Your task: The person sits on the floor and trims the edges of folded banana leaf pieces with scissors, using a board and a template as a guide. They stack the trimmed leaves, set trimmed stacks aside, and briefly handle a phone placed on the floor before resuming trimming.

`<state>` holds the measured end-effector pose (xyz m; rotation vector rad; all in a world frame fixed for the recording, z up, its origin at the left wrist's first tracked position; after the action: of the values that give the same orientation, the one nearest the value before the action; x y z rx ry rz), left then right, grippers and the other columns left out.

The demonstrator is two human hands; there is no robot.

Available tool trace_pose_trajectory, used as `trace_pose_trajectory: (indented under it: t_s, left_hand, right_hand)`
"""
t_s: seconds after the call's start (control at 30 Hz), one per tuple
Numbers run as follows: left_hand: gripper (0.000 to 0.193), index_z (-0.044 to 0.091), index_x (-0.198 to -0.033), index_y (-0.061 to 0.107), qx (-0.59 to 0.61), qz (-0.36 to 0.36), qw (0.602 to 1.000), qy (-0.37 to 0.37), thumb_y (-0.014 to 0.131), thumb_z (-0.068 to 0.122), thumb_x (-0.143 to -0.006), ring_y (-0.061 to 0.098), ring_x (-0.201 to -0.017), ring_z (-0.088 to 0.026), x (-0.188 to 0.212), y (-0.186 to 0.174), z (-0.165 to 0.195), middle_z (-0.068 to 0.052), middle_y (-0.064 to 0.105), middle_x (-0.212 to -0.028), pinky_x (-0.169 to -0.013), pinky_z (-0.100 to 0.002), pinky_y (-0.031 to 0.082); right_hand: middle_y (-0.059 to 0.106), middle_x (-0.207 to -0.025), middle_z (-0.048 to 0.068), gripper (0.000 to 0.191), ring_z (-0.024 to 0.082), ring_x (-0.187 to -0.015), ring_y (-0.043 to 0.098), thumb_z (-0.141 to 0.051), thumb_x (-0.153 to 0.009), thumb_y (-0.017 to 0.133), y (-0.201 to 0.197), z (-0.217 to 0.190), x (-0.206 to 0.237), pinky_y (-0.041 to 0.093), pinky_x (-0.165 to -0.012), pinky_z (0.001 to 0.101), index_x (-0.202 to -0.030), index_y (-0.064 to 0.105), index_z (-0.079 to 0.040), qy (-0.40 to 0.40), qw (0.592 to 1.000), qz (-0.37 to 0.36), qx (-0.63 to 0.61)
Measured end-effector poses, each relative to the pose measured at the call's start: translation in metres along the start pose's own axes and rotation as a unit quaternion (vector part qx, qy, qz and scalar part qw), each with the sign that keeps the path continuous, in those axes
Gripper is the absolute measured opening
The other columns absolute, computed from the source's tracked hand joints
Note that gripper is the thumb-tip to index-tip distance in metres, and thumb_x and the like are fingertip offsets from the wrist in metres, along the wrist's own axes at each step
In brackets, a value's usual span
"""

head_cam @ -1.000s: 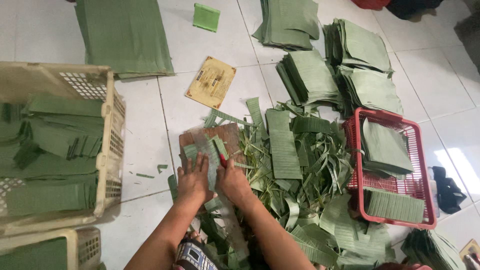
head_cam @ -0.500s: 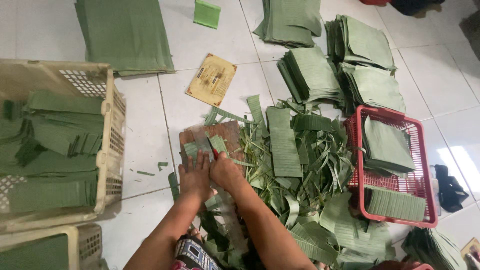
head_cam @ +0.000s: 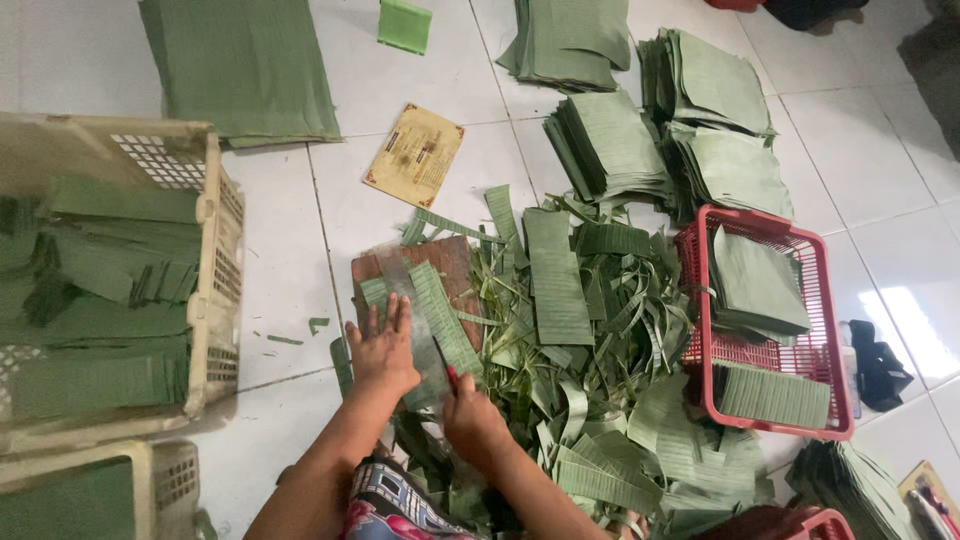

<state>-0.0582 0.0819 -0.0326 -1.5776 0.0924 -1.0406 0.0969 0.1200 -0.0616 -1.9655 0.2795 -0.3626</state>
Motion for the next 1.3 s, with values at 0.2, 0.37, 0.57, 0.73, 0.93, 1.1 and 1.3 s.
trace_pose_trajectory:
  t_s: [0.2,0.37,0.57,0.73,0.93,1.1,1.3]
  left_hand:
    - [0.131,0.020,-0.165,-0.001,0.008,0.003,1.000,0.000,0.088,0.053,-0.075,0.012,-0.158,-0.025,0.005,-0.003,0.000,0.004,0.000,-0.174,-0.123,-0.062,0.015]
    - [0.129,0.020,-0.165,0.002,0.009,0.012,1.000,0.007,0.088,0.052,-0.075,0.014,-0.158,-0.026,0.004,-0.002,0.001,0.003,0.003,-0.174,-0.122,-0.062,0.017]
    - [0.132,0.015,-0.164,0.004,0.011,0.051,0.998,0.018,0.090,0.052,-0.071,0.015,-0.158,-0.028,0.004,-0.003,0.003,-0.001,0.006,-0.173,-0.123,-0.060,0.018]
    - [0.131,0.017,-0.164,0.004,0.028,0.044,0.999,0.015,0.090,0.050,-0.071,0.014,-0.158,-0.027,0.003,0.000,0.002,-0.001,0.005,-0.173,-0.123,-0.061,0.018]
    - [0.128,0.015,-0.164,0.002,0.014,0.019,0.999,0.027,0.088,0.051,-0.075,0.010,-0.158,-0.030,-0.001,0.007,0.003,-0.004,0.001,-0.173,-0.121,-0.062,0.018]
    - [0.126,0.016,-0.164,0.003,0.013,0.032,0.999,0.029,0.087,0.050,-0.076,0.011,-0.158,-0.030,-0.002,0.006,0.002,-0.004,0.002,-0.174,-0.121,-0.063,0.018]
    - [0.130,0.019,-0.164,0.000,0.008,0.005,1.000,0.009,0.088,0.052,-0.075,0.011,-0.159,-0.027,-0.003,0.006,0.001,0.000,0.001,-0.174,-0.123,-0.064,0.014]
  right_hand:
    - [0.069,-0.081,0.028,0.039,0.050,-0.080,0.068,-0.034,-0.100,0.053,0.061,0.063,0.094,0.053,-0.070,0.0599,-0.120,0.038,-0.004,0.249,0.954,-0.124,-0.116]
    - [0.068,-0.075,0.030,0.035,0.049,-0.074,0.068,-0.033,-0.099,0.053,0.050,0.063,0.120,0.052,-0.066,0.0597,-0.120,0.039,-0.008,0.215,0.963,-0.064,-0.150]
    - [0.066,-0.090,0.033,0.022,0.051,-0.073,0.065,-0.028,-0.104,0.051,-0.006,0.039,-0.002,0.051,-0.062,0.0598,-0.111,0.047,-0.008,0.091,0.986,0.034,-0.133]
    - [0.066,-0.089,0.038,0.041,0.056,-0.083,0.065,-0.032,-0.102,0.048,-0.011,0.028,-0.106,0.053,-0.075,0.0615,-0.116,0.042,0.006,0.115,0.982,0.010,-0.151]
    - [0.066,-0.091,0.040,0.045,0.057,-0.090,0.066,-0.033,-0.102,0.045,0.000,0.028,-0.138,0.053,-0.082,0.0613,-0.115,0.045,0.010,0.103,0.984,-0.012,-0.146]
    - [0.063,-0.096,0.044,0.043,0.060,-0.093,0.063,-0.030,-0.097,0.049,-0.003,0.031,-0.151,0.050,-0.085,0.0635,-0.117,0.048,0.008,0.132,0.982,-0.019,-0.135]
    - [0.065,-0.093,0.042,0.041,0.058,-0.093,0.065,-0.028,-0.096,0.048,-0.016,0.021,-0.109,0.052,-0.086,0.0621,-0.112,0.049,0.010,0.136,0.976,-0.029,-0.167]
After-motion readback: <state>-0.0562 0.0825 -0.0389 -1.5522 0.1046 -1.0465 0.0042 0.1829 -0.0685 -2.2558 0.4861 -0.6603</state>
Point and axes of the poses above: each hand's wrist, its own x-axis away from the middle knuckle, its own y-axis out of the palm, z = x × y, the point moved 10 cm from there along -x, towards the middle knuckle
